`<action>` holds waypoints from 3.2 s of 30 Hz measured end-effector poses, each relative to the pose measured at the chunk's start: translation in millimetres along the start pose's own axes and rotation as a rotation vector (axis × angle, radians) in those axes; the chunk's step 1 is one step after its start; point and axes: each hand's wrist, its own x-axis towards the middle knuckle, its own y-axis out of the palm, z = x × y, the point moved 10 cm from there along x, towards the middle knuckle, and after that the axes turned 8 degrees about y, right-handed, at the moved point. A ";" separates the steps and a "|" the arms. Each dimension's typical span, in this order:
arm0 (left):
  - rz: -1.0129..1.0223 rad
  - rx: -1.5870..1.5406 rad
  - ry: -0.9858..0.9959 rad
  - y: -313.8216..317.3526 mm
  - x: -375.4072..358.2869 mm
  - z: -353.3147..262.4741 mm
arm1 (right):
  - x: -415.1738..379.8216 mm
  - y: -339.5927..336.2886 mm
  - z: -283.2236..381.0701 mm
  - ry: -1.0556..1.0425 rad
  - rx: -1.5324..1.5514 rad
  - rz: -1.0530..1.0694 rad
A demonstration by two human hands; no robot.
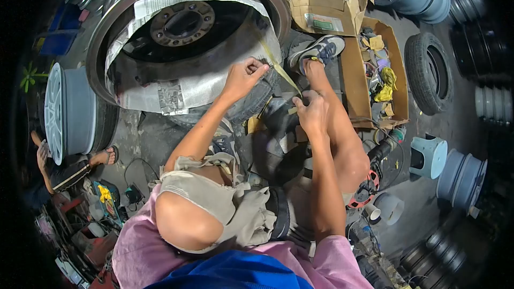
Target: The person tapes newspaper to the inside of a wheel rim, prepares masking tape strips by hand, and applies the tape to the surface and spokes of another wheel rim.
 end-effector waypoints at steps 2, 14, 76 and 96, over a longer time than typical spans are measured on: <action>-0.013 0.014 0.076 -3.1 12.9 -0.8 | -7.7 -20.9 37.8 -0.322 -0.209 -0.287; 0.101 0.096 0.239 4.7 20.7 -30.2 | 61.1 45.6 49.2 -0.297 0.441 0.016; 0.544 -0.320 -0.164 11.1 -86.2 -98.8 | -85.4 12.7 44.8 -0.168 1.136 0.573; 0.288 -0.174 -0.205 -35.6 -107.8 -84.7 | -108.9 25.9 56.7 -0.193 0.929 0.558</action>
